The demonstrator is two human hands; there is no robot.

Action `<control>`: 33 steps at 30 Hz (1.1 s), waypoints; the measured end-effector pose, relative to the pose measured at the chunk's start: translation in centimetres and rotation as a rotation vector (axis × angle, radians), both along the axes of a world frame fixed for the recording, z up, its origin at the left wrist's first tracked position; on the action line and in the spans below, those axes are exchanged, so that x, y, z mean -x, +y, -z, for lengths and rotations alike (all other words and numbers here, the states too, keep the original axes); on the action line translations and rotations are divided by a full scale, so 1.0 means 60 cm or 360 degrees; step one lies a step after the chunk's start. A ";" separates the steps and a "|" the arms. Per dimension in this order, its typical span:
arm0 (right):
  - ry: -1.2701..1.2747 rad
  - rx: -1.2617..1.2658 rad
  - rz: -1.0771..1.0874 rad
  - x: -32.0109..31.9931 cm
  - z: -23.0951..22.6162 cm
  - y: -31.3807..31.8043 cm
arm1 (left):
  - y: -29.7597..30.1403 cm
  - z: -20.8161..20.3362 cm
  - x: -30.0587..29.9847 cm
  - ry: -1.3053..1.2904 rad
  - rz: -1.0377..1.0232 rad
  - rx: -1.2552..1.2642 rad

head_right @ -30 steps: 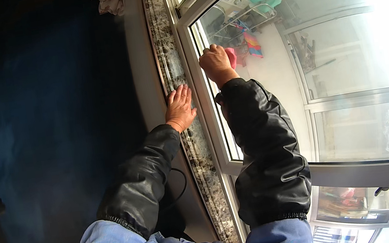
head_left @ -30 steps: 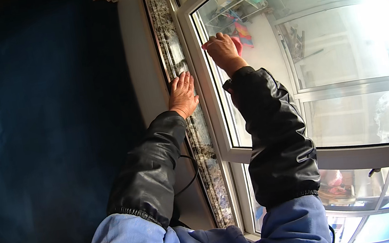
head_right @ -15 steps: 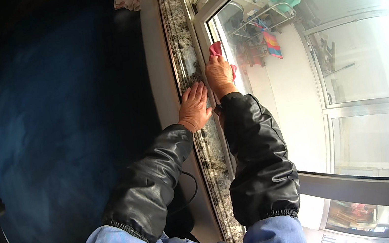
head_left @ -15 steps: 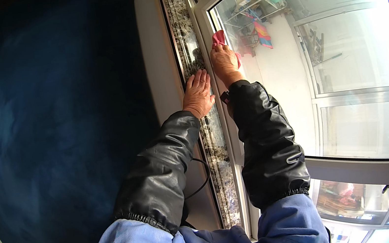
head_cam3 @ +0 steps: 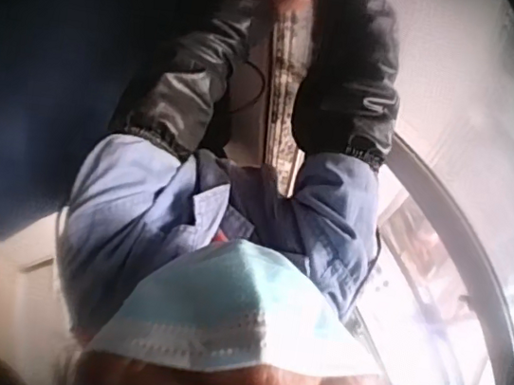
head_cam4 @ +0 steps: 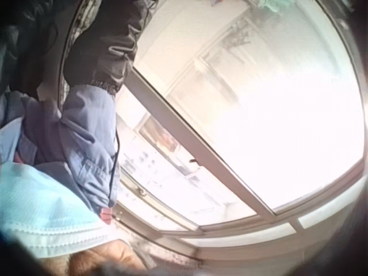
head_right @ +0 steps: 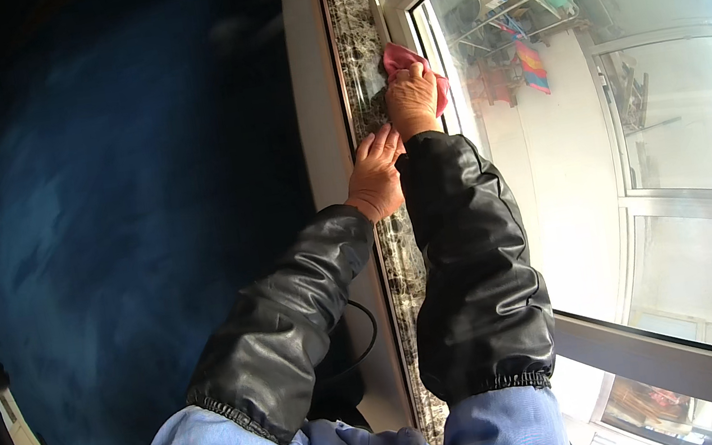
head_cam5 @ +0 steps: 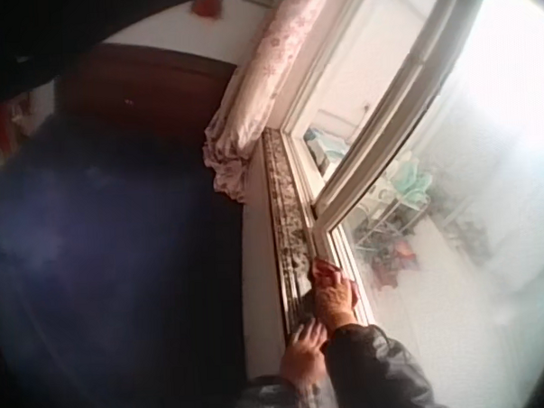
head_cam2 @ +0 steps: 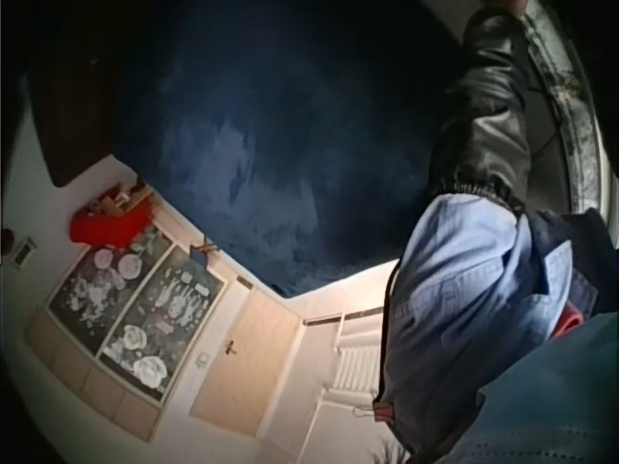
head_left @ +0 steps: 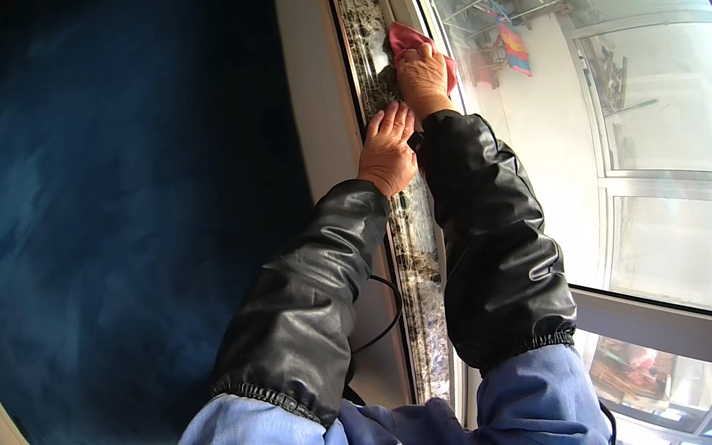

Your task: The person wipes the window frame and sill with a pink cloth, then wipes the blue mattress and the wooden headboard. The person uses a cloth to clean each surface in sequence.

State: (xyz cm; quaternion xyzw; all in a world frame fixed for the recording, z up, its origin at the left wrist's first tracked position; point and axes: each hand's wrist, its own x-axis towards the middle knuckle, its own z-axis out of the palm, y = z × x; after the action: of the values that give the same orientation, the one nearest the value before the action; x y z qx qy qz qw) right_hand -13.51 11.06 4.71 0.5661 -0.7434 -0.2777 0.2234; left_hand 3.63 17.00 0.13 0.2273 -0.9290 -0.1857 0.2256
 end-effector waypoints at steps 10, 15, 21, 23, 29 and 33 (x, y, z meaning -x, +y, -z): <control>-0.0368 0.0321 0.0140 -0.282 -0.069 0.491 | 0.001 -0.007 0.009 -0.0152 0.0050 -0.0172; -0.0214 0.0442 0.0156 -0.371 -0.255 0.510 | 0.001 -0.010 0.012 -0.0342 0.0100 -0.0121; 0.1236 0.1013 0.0226 -0.298 -0.642 0.454 | 0.006 -0.010 0.005 -0.0294 0.0073 -0.0110; 0.1266 0.0865 0.0445 -0.261 -0.648 0.442 | 0.008 -0.010 0.004 -0.0308 0.0056 -0.0076; 0.0661 0.0332 0.0255 -0.216 -0.364 0.414 | 0.010 -0.014 -0.001 -0.0327 0.0108 -0.0161; 0.0390 -0.0224 -0.0177 -0.209 -0.294 0.400 | 0.016 -0.015 -0.005 -0.0368 0.0111 -0.0190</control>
State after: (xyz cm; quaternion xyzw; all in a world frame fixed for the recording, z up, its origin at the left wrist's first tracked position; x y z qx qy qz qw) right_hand -0.99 35.06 22.36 0.5824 -0.6567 -0.3835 0.2872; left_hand 3.91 17.98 1.03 0.2277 -0.9434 -0.2210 0.0965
